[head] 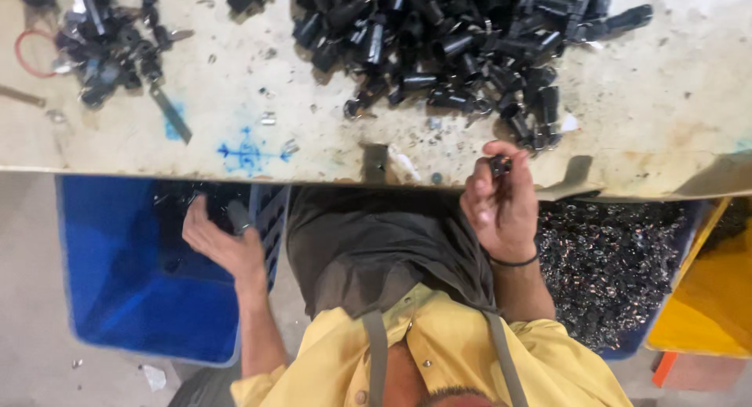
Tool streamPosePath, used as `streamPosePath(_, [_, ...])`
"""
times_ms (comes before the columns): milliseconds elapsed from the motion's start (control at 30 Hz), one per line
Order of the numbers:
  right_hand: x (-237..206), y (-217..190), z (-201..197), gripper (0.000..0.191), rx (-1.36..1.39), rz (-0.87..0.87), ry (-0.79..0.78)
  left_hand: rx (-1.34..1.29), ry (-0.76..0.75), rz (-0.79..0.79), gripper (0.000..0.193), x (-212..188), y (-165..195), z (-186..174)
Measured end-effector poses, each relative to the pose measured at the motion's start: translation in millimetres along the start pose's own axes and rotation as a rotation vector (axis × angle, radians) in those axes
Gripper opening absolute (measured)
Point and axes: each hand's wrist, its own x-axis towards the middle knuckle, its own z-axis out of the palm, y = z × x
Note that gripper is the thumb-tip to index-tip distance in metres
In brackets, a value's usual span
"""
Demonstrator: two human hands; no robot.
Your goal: The person picks black cylindrical plastic components one at a time from a pile on the workbench, turns and checks each part in their hands, and places accepted parts into a blue bin below the bench while rejected pieces remain on the table.
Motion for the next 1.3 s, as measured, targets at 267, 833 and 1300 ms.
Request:
streamPosePath(267, [-8.4,28.7,16.2,0.036,-0.053,0.115,0.003,-0.232,-0.264,0.692,0.074,135.2,175.5,68.7])
streamPosePath(833, [-7.8,26.7,-5.4,0.027,-0.022,-0.020,0.077,-1.727,-0.856,-0.043,0.016,97.4,230.1,28.5])
streamPosePath(1300, [6.1,8.3,46.4,0.020,-1.604,-0.554,-0.458,-0.864,-0.946,0.416,0.075,37.9,225.9,10.2])
